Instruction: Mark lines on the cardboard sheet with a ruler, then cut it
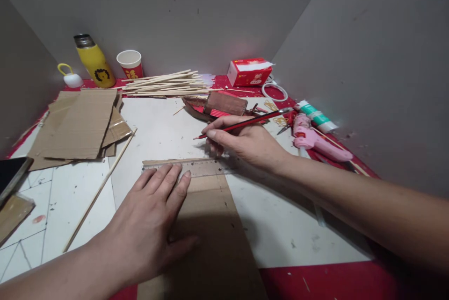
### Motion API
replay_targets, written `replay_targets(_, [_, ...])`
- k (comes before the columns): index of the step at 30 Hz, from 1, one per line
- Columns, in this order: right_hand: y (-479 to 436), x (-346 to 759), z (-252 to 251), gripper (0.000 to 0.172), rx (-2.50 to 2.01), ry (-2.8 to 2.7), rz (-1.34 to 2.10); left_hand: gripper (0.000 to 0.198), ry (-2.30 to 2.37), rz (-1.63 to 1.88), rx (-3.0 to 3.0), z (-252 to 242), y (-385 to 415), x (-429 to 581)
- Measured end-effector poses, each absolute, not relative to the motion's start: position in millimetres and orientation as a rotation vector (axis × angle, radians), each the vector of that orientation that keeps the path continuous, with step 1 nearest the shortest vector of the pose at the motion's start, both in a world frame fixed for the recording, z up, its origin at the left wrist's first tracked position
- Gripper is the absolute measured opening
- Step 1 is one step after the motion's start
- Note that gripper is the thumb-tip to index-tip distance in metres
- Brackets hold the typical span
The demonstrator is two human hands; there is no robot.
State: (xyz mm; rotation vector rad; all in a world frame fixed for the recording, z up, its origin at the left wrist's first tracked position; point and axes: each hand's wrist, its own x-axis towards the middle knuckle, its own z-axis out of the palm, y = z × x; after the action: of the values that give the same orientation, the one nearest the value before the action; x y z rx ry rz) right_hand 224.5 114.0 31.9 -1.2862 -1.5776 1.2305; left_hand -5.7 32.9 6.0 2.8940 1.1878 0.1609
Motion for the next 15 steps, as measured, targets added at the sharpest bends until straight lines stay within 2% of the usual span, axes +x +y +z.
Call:
replay_targets(9, [113.9, 220.1, 34.4, 0.013, -1.288, -1.603, 1.247, 0.086, 1.136, 0.219, 2.948, 5.8, 32.9, -4.6])
replay_targets(15, [113.6, 212.8, 34.8, 0.009, -1.282, -1.601, 1.276, 0.086, 1.159, 0.173, 2.916, 6.7, 31.9, -4.5])
